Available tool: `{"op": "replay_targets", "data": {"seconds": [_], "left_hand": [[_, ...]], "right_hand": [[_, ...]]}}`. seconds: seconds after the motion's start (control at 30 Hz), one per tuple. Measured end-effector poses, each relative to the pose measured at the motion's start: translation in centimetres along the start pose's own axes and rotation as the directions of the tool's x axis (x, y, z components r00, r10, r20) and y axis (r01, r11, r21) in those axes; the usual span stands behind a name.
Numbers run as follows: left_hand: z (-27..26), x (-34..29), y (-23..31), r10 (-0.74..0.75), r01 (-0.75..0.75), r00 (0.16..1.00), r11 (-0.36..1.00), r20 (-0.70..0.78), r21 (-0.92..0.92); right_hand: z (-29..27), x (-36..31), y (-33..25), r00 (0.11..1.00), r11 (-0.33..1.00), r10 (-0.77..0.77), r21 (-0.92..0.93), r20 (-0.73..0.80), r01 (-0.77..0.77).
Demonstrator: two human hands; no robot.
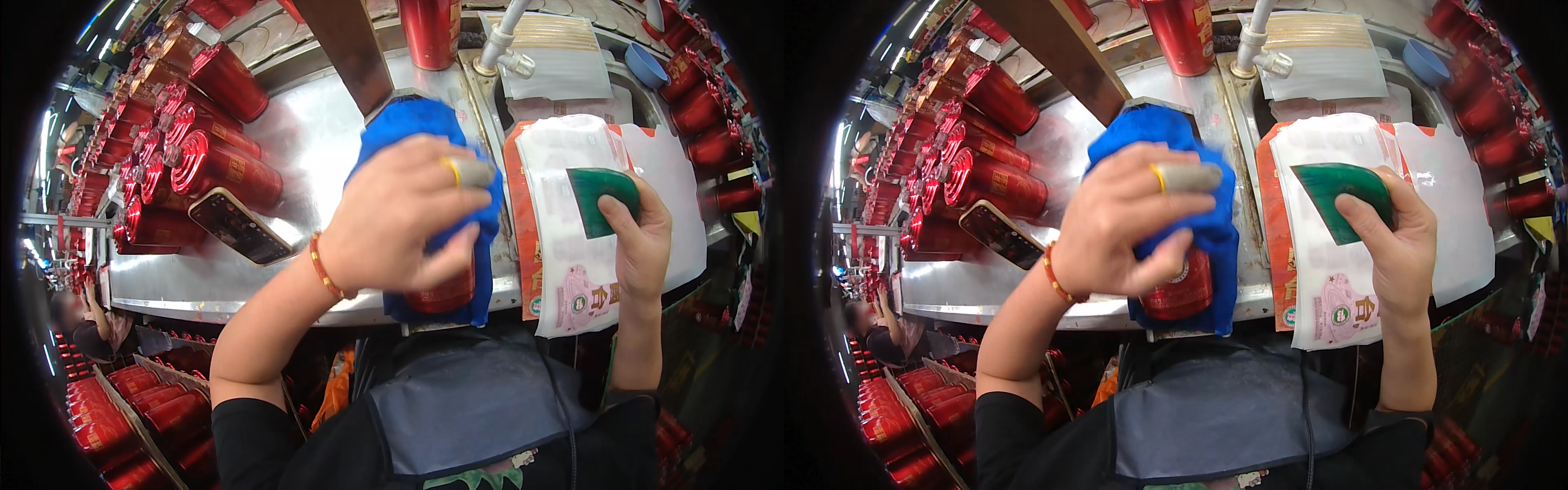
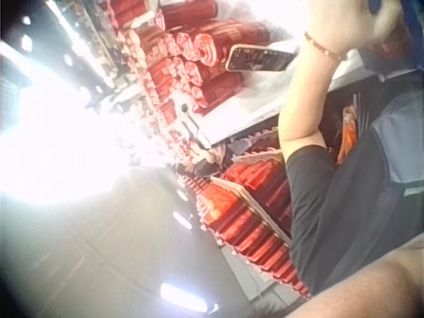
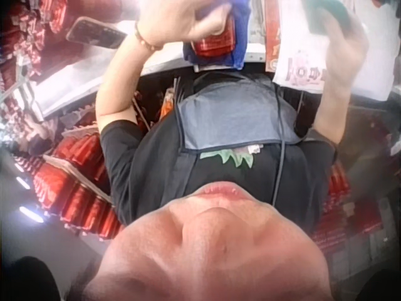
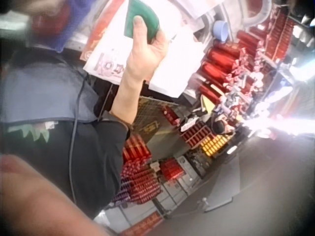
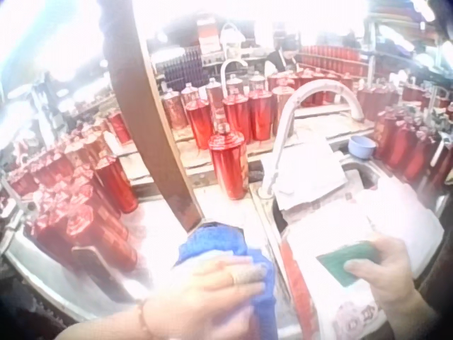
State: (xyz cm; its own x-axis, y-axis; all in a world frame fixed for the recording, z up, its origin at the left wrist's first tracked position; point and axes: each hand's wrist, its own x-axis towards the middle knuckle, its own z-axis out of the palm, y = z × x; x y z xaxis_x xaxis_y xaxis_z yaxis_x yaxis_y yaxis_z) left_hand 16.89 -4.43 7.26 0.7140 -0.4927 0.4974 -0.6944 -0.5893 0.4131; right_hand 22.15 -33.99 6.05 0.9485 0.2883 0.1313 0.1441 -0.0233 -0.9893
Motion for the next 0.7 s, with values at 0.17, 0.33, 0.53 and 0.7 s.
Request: {"op": "replay_targets", "data": {"seconds": [0.17, 0.33, 0.53, 0.7], "left_hand": [[-0.4, -1.3, -0.4, -0.130, 0.100, 0.985, 0.966, -0.112, -0.240], [-1.2, -7.4, 2.6, -0.684, 0.337, 0.640, 0.660, -0.351, -0.671], [0.0, -11.4, 4.9, -0.663, 0.715, 0.679, 0.695, -0.317, 0.078], [2.6, -8.2, 6.6, -0.552, 0.559, 0.823, 0.829, -0.137, 0.014]], "right_hand": [[1.2, 1.0, -0.6, 0.998, 1.000, 0.026, -0.006, 0.048, -0.026], [3.3, 4.6, -2.4, 0.974, 0.993, 0.041, -0.120, 0.224, -0.014], [8.0, 9.9, -2.7, 0.814, 0.962, -0.104, -0.150, 0.571, 0.228], [9.1, 10.6, -2.0, 0.711, 0.866, -0.228, -0.195, 0.665, 0.461]]}}
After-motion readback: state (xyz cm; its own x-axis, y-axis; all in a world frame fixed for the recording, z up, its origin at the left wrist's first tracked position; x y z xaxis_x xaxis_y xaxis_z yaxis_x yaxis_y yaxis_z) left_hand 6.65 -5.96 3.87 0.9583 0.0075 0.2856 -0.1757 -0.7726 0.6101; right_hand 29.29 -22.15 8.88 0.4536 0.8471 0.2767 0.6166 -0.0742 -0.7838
